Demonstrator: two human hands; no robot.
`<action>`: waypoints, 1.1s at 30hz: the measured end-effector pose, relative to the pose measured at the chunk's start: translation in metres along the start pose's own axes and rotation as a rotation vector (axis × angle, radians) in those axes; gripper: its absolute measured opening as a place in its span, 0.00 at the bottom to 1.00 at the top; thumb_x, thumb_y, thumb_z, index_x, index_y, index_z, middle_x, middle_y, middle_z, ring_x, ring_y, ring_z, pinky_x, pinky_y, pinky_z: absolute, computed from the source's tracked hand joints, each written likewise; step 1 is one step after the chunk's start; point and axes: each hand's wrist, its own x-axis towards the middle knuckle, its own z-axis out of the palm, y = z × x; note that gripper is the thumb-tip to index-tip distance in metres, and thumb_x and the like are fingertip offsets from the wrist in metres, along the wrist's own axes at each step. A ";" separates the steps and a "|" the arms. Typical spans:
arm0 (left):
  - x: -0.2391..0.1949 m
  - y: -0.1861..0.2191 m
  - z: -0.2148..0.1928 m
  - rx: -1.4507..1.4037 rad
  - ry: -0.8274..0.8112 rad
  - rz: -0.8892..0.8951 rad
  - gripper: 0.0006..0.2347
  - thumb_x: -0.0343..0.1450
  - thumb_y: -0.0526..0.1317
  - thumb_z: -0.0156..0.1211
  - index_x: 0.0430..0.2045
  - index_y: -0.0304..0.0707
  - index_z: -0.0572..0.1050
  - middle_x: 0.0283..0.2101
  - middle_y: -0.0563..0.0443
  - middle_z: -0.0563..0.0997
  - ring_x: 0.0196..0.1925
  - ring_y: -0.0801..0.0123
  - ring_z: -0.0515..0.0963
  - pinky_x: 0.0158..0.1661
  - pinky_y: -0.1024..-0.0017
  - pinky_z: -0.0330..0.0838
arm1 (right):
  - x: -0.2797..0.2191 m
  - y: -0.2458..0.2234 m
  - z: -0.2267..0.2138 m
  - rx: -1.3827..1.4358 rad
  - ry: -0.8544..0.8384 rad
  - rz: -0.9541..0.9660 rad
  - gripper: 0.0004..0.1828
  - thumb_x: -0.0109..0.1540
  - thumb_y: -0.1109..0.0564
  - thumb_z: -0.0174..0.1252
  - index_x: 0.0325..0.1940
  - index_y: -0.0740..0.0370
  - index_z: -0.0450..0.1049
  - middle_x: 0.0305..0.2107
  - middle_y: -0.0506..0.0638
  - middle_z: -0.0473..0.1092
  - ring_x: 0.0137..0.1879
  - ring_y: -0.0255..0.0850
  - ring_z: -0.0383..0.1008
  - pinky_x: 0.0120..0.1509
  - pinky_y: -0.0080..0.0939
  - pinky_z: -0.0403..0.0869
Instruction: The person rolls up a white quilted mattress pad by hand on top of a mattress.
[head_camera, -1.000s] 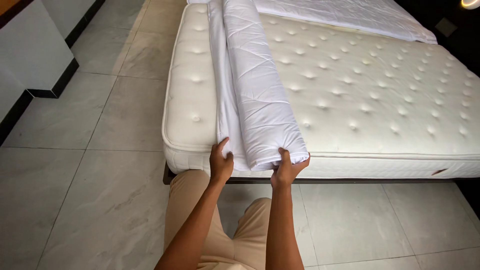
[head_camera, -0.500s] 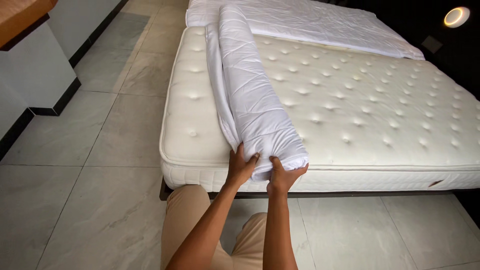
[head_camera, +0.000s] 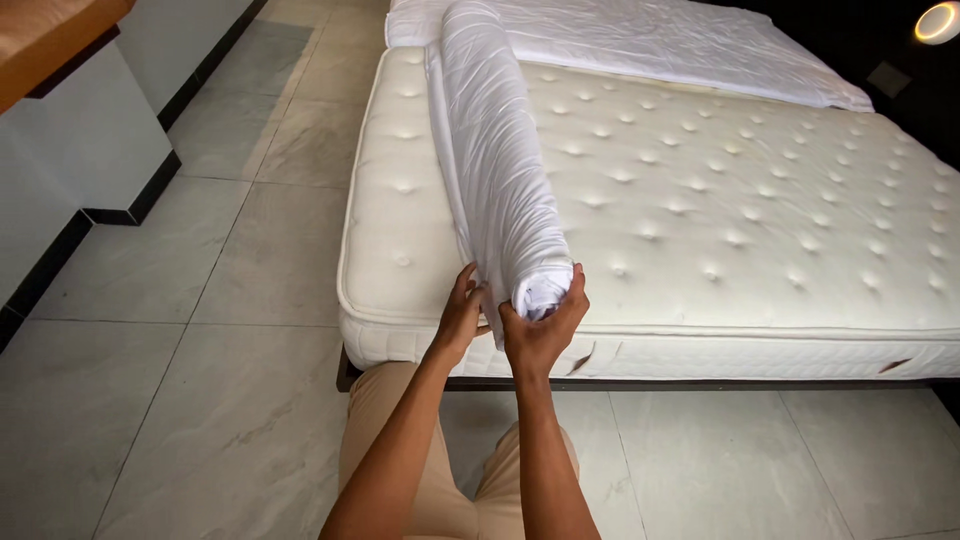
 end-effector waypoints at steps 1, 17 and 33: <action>0.007 -0.001 -0.001 0.000 0.006 -0.003 0.29 0.75 0.47 0.47 0.75 0.48 0.53 0.74 0.26 0.50 0.71 0.24 0.60 0.58 0.37 0.71 | -0.002 0.003 0.004 0.001 -0.006 0.003 0.62 0.40 0.65 0.67 0.79 0.48 0.56 0.57 0.63 0.62 0.64 0.67 0.67 0.64 0.66 0.66; 0.075 -0.046 -0.017 -0.265 -0.175 -0.050 0.23 0.74 0.59 0.53 0.61 0.52 0.73 0.55 0.44 0.81 0.51 0.55 0.83 0.42 0.54 0.82 | -0.008 0.060 0.007 -0.342 0.090 -0.485 0.42 0.46 0.59 0.72 0.65 0.42 0.73 0.49 0.60 0.69 0.51 0.63 0.71 0.47 0.61 0.68; 0.053 0.001 -0.109 0.648 -0.056 0.232 0.37 0.69 0.42 0.63 0.75 0.72 0.53 0.73 0.40 0.63 0.75 0.51 0.62 0.69 0.55 0.61 | -0.040 0.031 0.020 -0.024 -0.658 -0.287 0.47 0.44 0.38 0.72 0.67 0.45 0.74 0.41 0.57 0.75 0.47 0.64 0.78 0.47 0.58 0.75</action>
